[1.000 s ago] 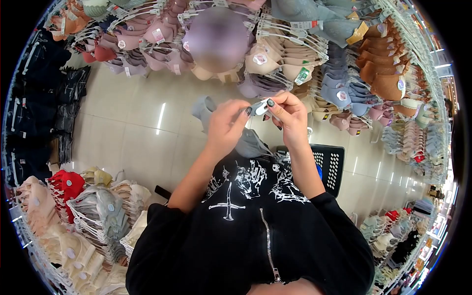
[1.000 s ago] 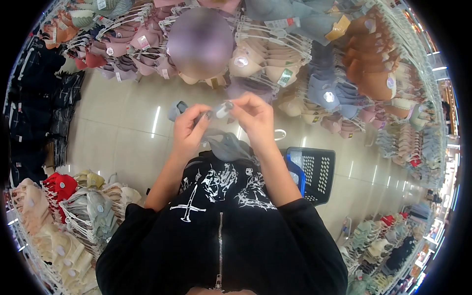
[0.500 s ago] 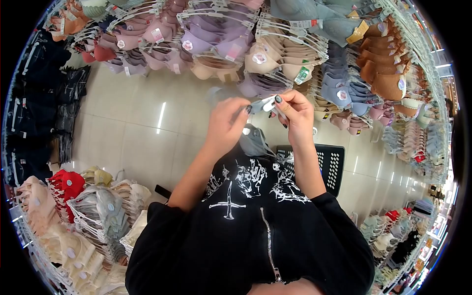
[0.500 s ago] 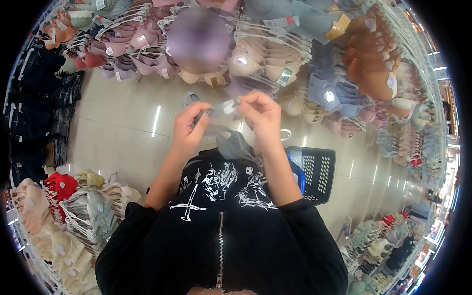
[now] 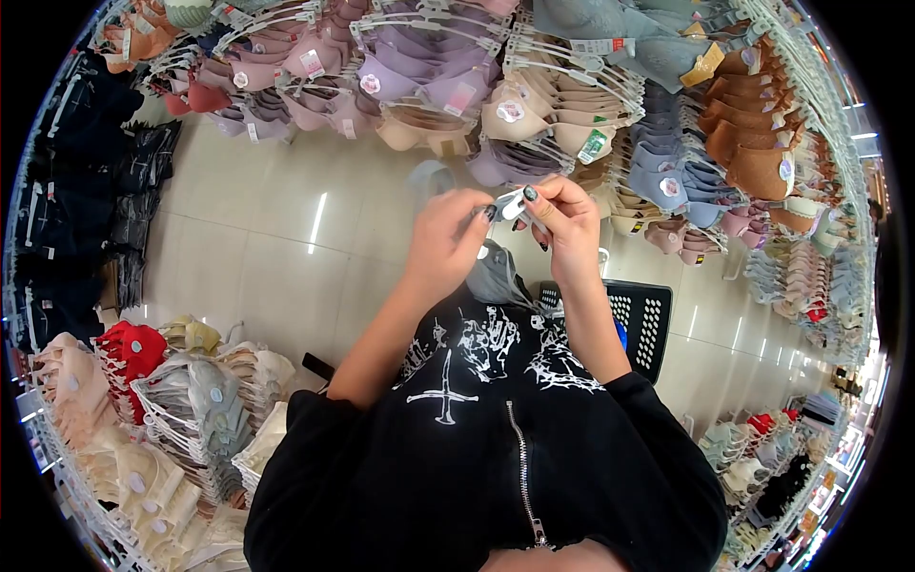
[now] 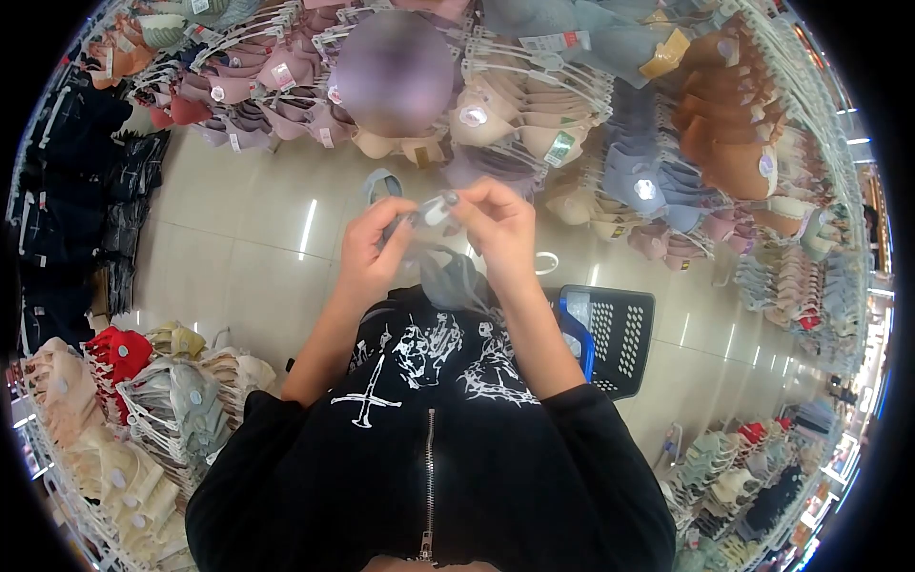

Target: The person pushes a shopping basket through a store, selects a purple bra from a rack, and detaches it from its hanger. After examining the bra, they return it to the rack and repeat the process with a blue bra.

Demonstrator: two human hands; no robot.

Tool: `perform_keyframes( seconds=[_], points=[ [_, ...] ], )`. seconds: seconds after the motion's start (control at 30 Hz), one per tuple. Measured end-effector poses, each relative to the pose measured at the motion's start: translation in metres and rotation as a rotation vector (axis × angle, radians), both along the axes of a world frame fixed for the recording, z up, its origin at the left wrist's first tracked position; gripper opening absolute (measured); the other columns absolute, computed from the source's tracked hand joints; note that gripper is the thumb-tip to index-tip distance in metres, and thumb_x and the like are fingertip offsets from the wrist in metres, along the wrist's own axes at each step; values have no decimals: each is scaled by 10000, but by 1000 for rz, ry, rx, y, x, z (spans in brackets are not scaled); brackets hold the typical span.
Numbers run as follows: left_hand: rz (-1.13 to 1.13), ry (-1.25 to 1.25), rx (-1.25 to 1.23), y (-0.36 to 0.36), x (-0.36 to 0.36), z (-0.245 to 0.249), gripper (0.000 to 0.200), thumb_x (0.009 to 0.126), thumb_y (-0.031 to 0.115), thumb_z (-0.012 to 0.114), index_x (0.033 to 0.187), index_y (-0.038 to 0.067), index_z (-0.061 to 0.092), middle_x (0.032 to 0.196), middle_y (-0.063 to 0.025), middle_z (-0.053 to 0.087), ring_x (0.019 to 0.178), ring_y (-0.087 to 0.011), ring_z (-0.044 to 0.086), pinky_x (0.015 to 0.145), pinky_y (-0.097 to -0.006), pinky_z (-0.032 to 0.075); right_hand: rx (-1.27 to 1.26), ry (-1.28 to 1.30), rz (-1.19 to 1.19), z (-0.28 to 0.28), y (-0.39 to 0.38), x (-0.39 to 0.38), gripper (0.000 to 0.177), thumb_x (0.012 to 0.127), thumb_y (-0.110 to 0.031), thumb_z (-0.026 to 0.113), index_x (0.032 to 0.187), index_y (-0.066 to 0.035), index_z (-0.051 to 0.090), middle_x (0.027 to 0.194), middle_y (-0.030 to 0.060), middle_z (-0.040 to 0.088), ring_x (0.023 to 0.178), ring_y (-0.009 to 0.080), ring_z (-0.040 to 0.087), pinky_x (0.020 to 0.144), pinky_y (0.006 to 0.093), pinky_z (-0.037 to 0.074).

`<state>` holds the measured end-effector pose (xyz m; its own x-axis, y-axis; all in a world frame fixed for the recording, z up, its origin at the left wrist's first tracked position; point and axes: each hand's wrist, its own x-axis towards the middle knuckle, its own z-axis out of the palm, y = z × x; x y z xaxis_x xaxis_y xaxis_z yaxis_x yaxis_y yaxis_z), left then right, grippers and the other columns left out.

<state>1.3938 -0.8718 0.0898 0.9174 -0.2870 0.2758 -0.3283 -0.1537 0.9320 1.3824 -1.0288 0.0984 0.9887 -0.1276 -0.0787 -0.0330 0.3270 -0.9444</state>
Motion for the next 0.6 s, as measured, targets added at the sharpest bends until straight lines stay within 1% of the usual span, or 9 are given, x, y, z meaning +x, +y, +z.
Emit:
perform_keyframes(
  seconds=[0.07, 0.17, 0.27, 0.37, 0.47, 0.57, 0.6],
  points=[
    [-1, -11, 13, 0, 0, 0, 89, 772, 50, 516, 849, 18, 549, 735, -96, 547, 714, -252, 495, 662, -320, 361, 6, -4, 4, 0, 0, 0, 41, 772, -65, 630, 765, -37, 601, 677, 8, 592, 475, 8, 442, 390, 149, 240],
    [6, 19, -5, -1, -1, 0, 89, 776, 51, 511, 850, 17, 548, 734, -96, 546, 720, -251, 495, 667, -317, 361, -23, 8, 27, 0, -3, 0, 36, 771, -59, 630, 779, -33, 606, 703, 10, 599, 527, 23, 483, 425, 154, 304],
    [0, 86, -19, -1, -2, -3, 88, 787, 57, 503, 853, 18, 547, 731, -99, 543, 713, -248, 496, 660, -313, 366, 2, 0, 29, 7, 0, 0, 42, 771, -47, 628, 802, -25, 611, 728, 16, 602, 596, 45, 518, 499, 171, 380],
    [-65, 186, -98, 0, -2, -6, 100, 800, 75, 498, 872, 22, 544, 733, -100, 544, 686, -251, 497, 633, -313, 377, -15, 53, 44, 10, -3, -1, 67, 767, -28, 626, 832, -13, 618, 741, 19, 605, 644, 68, 537, 579, 195, 426],
    [-129, 303, -132, 4, -2, -6, 122, 812, 95, 495, 899, 24, 541, 736, -98, 544, 669, -252, 504, 613, -318, 389, -61, -24, 66, 8, -6, -2, 115, 751, -8, 630, 867, -2, 626, 778, 23, 586, 657, 77, 538, 587, 196, 429],
    [-136, 34, -65, -2, 0, -3, 148, 818, 120, 499, 926, 27, 541, 721, -85, 554, 662, -223, 526, 614, -308, 400, -200, -199, 162, -6, -10, 0, 163, 738, 5, 632, 901, -8, 633, 832, 28, 553, 696, 89, 540, 609, 203, 431],
    [-119, 11, -19, -1, 0, -6, 152, 818, 122, 502, 931, 29, 541, 723, -84, 559, 667, -208, 533, 618, -300, 402, -240, -183, 196, -5, -9, -1, 187, 725, 0, 635, 911, -16, 638, 877, 33, 521, 773, 90, 533, 626, 198, 421]
  ],
)
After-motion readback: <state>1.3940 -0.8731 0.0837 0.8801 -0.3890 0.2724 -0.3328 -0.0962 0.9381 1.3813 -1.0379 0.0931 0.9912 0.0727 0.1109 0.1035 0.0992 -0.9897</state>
